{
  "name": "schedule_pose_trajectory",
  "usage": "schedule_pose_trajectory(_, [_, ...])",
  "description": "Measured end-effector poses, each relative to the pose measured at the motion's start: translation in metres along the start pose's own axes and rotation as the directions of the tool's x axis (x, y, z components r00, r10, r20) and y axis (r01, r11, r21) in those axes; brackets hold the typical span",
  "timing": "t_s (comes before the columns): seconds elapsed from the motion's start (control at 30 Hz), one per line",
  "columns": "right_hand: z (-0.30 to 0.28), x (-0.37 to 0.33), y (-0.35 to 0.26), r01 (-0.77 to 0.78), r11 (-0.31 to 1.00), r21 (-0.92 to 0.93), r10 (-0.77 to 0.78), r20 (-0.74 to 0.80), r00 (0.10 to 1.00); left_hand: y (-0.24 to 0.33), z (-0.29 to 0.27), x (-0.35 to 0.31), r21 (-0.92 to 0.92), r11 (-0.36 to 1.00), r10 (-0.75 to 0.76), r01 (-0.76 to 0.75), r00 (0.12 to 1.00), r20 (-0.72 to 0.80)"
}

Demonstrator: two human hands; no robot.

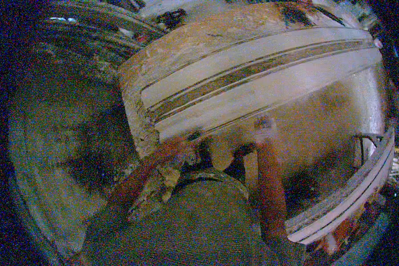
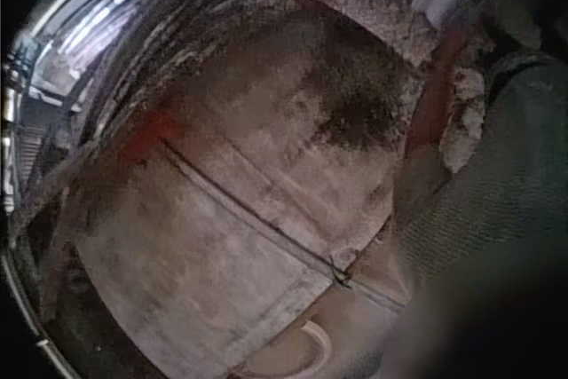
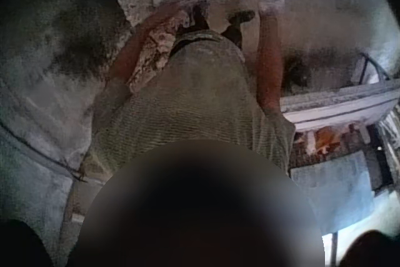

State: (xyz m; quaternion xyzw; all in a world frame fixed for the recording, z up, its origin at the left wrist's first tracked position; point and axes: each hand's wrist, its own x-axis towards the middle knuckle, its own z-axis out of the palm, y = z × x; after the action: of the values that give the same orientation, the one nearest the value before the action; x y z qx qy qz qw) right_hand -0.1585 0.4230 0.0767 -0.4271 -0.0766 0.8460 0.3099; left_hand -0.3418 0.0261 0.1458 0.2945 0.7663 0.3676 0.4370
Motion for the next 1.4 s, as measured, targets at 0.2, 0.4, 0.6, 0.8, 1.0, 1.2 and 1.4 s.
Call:
schedule_pose_trajectory(0.2, [-0.023,-0.029,0.047,-0.144,0.983,-0.117,0.143,-0.021,0.99,-0.036,-0.08,-0.144,0.138,0.979,-0.134,0.152,0.983,-0.129])
schedule_pose_trajectory(0.4, [-0.011,-0.031,0.047,-0.104,0.988,-0.111,0.092,-0.11,0.99,0.038,0.03,0.047,0.224,0.972,0.085,-0.069,0.994,-0.062])
schedule_pose_trajectory(0.6, [0.02,-0.019,0.014,-0.132,0.984,-0.12,0.143,0.094,0.985,0.164,0.152,0.249,0.345,0.924,0.21,-0.166,0.973,-0.096])
schedule_pose_trajectory(0.8, [-0.014,0.007,0.008,-0.105,0.992,-0.073,0.101,-0.062,0.993,0.105,0.065,0.107,0.47,0.873,0.149,-0.127,0.989,-0.009])
schedule_pose_trajectory(1.0, [-0.061,0.007,0.003,-0.076,0.996,-0.054,0.068,-0.125,0.99,0.096,-0.013,-0.042,0.726,0.688,0.027,-0.005,0.999,-0.019])
schedule_pose_trajectory(1.2, [-0.05,-0.014,-0.056,-0.109,0.985,-0.137,0.097,-0.091,0.991,0.179,0.07,0.139,0.796,0.479,0.315,-0.369,0.919,0.236])
schedule_pose_trajectory(1.4, [-0.029,-0.005,-0.114,-0.073,0.975,-0.212,0.049,-0.118,0.992,0.301,0.174,0.322,0.785,0.479,0.401,-0.392,0.893,0.202])
